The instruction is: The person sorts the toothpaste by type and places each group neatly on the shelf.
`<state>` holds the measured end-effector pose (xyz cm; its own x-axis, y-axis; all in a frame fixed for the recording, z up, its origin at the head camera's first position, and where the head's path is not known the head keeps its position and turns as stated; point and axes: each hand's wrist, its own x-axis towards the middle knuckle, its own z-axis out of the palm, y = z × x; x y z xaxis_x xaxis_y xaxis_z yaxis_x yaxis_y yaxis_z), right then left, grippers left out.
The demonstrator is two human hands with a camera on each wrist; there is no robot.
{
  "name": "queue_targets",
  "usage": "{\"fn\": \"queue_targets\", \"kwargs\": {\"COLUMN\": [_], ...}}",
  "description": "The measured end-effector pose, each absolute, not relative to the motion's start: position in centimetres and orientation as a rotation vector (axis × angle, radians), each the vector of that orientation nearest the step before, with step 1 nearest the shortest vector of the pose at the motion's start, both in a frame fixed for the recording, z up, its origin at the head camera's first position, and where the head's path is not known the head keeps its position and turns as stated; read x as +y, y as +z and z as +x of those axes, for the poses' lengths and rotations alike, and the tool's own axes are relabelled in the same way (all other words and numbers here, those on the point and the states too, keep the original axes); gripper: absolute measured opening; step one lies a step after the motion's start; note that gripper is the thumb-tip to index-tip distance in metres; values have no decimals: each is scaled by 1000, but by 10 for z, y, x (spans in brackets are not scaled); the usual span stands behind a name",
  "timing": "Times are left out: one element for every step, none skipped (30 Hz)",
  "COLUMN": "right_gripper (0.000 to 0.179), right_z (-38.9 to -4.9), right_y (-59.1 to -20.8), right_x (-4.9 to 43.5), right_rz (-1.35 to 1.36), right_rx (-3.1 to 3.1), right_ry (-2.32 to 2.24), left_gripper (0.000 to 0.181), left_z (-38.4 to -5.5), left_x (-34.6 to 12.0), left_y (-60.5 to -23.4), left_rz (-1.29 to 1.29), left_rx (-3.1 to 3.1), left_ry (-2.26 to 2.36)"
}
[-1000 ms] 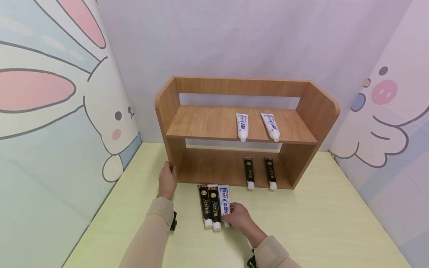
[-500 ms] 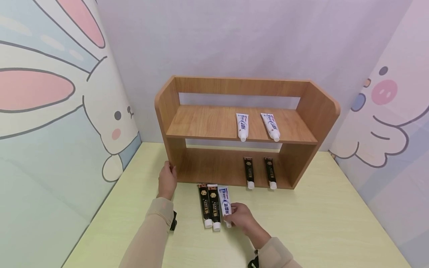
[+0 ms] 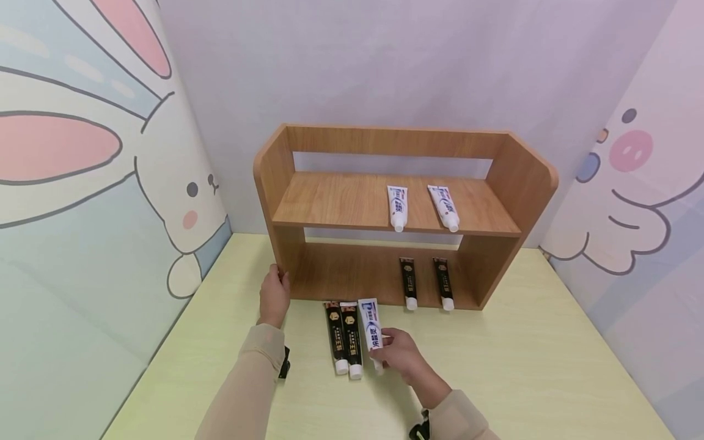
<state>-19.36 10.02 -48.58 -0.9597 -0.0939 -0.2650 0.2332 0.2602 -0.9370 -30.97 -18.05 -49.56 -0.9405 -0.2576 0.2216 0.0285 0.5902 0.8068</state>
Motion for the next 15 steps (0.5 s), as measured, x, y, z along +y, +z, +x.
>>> {"fn": "queue_targets", "kwargs": {"right_gripper": [65, 65, 65, 65, 65, 65, 65, 66, 65, 65, 65, 65, 65, 64, 64], "right_z": [-193, -194, -193, -193, -193, -193, -194, -194, -194, -194, -194, -195, -195, -195, -195], "right_y": [-485, -485, -484, -483, -481, -479, -478, -476, -474, -471, -469, -467, -465, -463, -460], "right_x": [101, 101, 101, 101, 101, 101, 100, 100, 100, 99, 99, 98, 97, 97, 96], "right_rz": [124, 118, 111, 103, 98, 94, 90, 88, 83, 81, 80, 79, 80, 81, 81], "right_rx": [2260, 2252, 2246, 2243, 2242, 2242, 2242, 2244, 2250, 2254, 2258, 2262, 2268, 2276, 2282], "right_ry": [-1768, -1782, -1794, -1803, -1809, -1811, -1813, -1813, -1811, -1809, -1805, -1802, -1798, -1793, -1789], "left_gripper": [25, 25, 26, 26, 26, 25, 25, 25, 25, 25, 25, 25, 25, 25, 25], "left_z": [-310, -310, -310, -310, -311, -311, -311, -311, -310, -310, -310, -310, -309, -309, -309], "left_x": [-181, -181, -181, -181, -181, -181, -181, -181, -181, -181, -181, -181, -181, -181, -181], "left_y": [-496, -496, -496, -497, -497, -497, -498, -498, -498, -498, -498, -498, -498, -498, -498], "left_rz": [188, 188, 187, 183, 184, 185, 185, 185, 185, 186, 188, 188, 187, 187, 186], "left_rx": [-2509, -2510, -2512, -2512, -2512, -2510, -2509, -2508, -2508, -2508, -2508, -2507, -2507, -2507, -2506], "left_ry": [-1279, -1279, -1279, -1279, -1278, -1277, -1277, -1278, -1279, -1279, -1279, -1281, -1283, -1284, -1285]}}
